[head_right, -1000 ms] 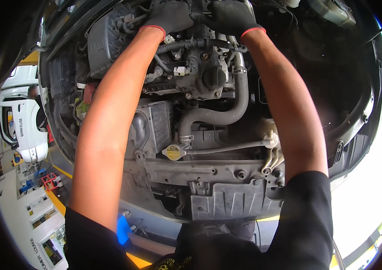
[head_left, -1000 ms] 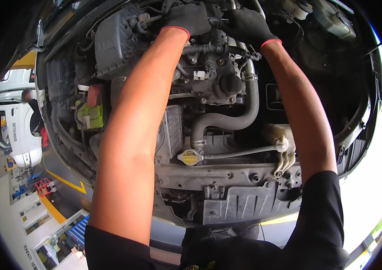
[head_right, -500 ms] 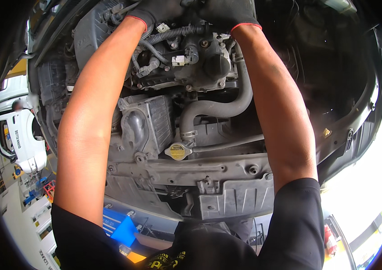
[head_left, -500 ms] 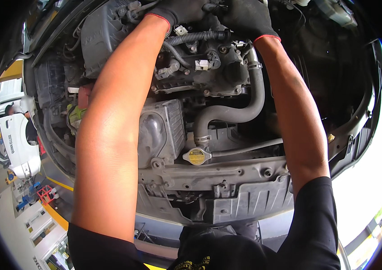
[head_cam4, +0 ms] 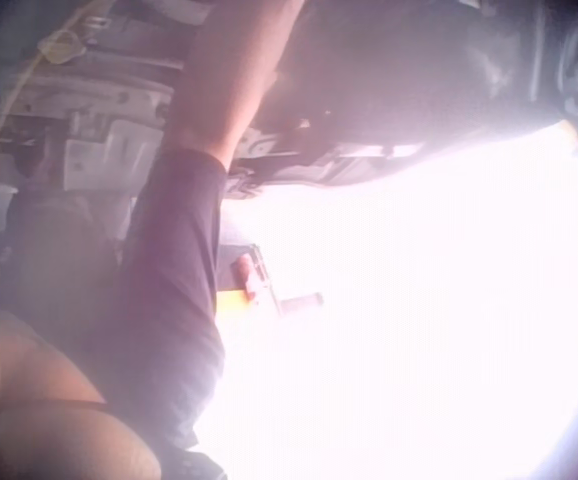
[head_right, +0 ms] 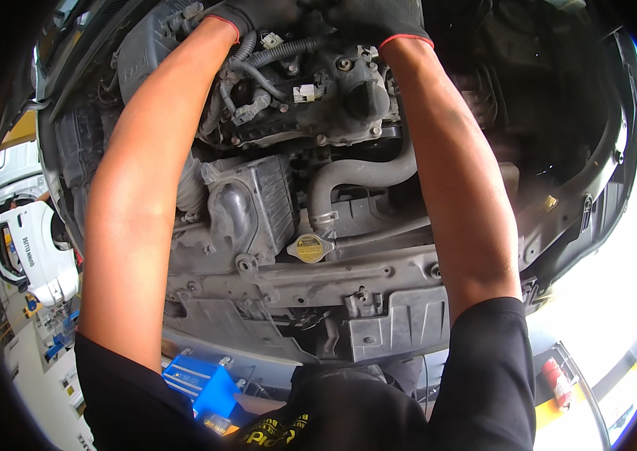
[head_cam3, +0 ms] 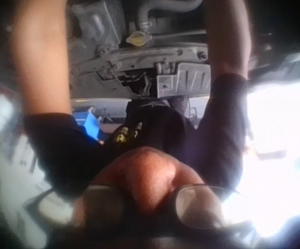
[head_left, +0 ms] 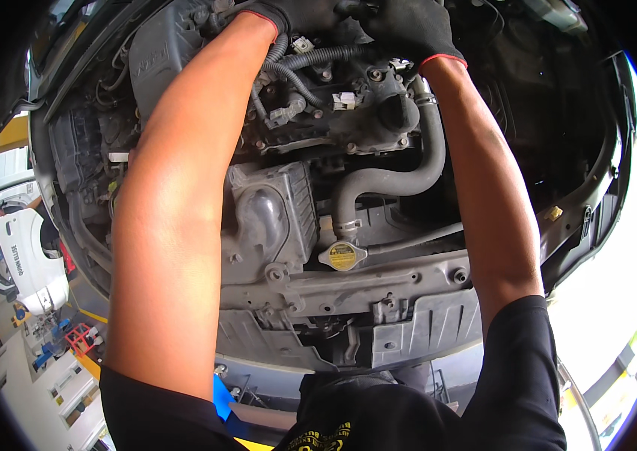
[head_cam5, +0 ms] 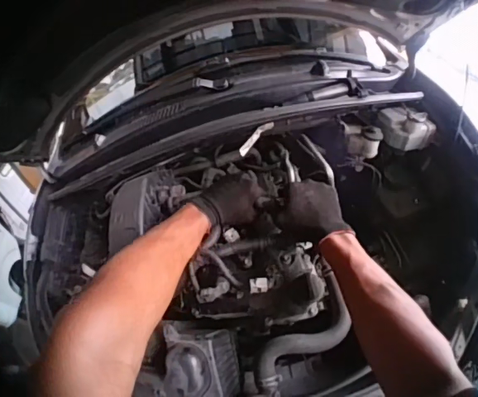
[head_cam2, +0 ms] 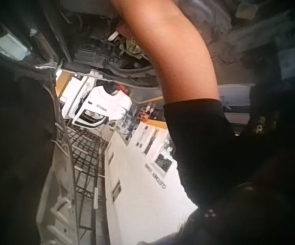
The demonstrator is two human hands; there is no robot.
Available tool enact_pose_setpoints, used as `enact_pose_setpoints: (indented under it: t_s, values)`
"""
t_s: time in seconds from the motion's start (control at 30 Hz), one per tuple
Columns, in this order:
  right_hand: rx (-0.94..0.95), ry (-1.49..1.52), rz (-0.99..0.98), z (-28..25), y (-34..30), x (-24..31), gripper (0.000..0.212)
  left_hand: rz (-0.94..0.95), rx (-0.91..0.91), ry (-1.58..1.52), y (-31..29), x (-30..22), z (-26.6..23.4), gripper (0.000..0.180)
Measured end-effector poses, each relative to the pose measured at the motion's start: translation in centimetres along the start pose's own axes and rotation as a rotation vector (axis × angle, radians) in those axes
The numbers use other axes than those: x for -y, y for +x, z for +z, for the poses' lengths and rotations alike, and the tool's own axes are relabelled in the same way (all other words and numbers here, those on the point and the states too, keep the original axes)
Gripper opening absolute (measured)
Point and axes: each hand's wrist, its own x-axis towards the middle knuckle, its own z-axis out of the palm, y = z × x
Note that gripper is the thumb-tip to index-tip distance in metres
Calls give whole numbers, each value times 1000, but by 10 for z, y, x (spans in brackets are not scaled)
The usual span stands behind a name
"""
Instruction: The person selects a socket and ratchet from a tool chest, then removes a spark plug from the engine bay using the ratchet. After inspecting the removed plug, the person installs a new spark plug into the same cylinder and tightens it with the ratchet.
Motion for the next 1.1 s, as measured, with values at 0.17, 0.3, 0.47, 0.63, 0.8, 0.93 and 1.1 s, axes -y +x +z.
enact_pose_setpoints:
  t_s: [0.17, 0.3, 0.47, 0.63, 0.8, 0.93, 1.1]
  values:
    - [-50, 8, -96, 6, -8, -2, 66, -65, -39, -72, -2, -14, -4, 27]
    - [-171, -141, -321, 21, 24, -34, 66, -596, 27, -26, 13, -45, -9, 32]
    - [-544, -72, -725, 26, 75, -33, 77, -1144, -229, -117, 20, -84, -16, 27]
    - [248, -136, -435, -5, 56, -25, 75, -725, 35, -48, -4, -39, -10, 33]
    - [74, 36, -265, 7, 23, -31, 71, -666, 102, 6, 7, -39, -8, 35]
    - [-64, 41, -198, 11, 4, -21, 63, -514, 94, 108, -4, -31, -4, 25]
    - [-183, 4, -142, 16, 0, -16, 60, -366, -389, 74, -5, -32, 12, 21]
